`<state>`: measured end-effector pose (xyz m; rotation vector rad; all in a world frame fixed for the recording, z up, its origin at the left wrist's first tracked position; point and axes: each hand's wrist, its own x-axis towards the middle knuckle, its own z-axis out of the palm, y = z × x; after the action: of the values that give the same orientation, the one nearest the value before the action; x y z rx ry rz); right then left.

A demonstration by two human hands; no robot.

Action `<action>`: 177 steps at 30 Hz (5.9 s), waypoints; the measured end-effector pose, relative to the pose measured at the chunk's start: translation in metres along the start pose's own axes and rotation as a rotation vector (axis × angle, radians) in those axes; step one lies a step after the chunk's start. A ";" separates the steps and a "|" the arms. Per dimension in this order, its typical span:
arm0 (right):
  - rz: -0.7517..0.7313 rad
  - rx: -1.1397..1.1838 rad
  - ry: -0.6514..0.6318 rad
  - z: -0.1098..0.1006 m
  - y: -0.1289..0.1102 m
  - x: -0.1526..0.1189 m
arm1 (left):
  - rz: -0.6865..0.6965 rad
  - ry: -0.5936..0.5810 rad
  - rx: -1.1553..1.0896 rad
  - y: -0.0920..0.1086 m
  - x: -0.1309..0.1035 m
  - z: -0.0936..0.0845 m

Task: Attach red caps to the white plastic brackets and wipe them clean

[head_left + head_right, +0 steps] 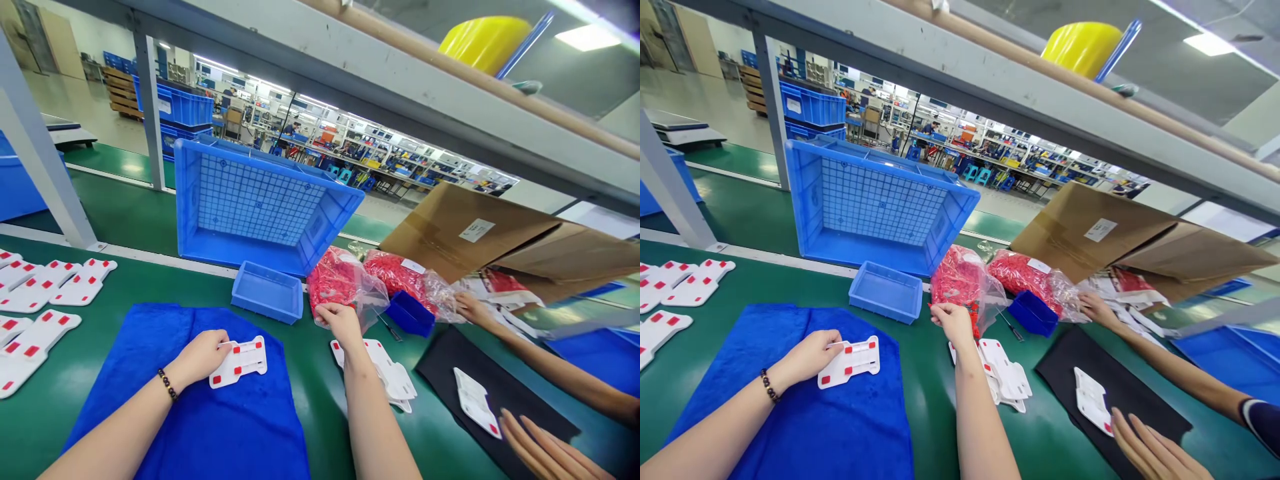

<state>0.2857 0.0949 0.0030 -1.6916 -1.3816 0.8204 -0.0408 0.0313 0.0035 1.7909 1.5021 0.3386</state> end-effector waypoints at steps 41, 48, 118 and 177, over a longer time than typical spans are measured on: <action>-0.056 0.372 0.024 0.053 -0.038 0.017 | -0.202 0.000 -1.034 0.010 -0.001 0.007; -0.269 0.174 0.131 0.048 -0.056 -0.005 | -0.155 0.007 -1.047 0.011 -0.003 0.012; -0.347 -0.541 -0.617 0.051 -0.047 -0.101 | 0.348 0.140 0.568 0.011 -0.030 0.033; -0.455 -0.602 -0.585 0.060 -0.043 -0.108 | 0.262 -0.003 0.457 0.040 -0.026 0.041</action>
<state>0.1920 0.0037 0.0119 -1.4880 -2.5038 0.6939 0.0066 -0.0089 0.0100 2.3568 1.4221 0.1219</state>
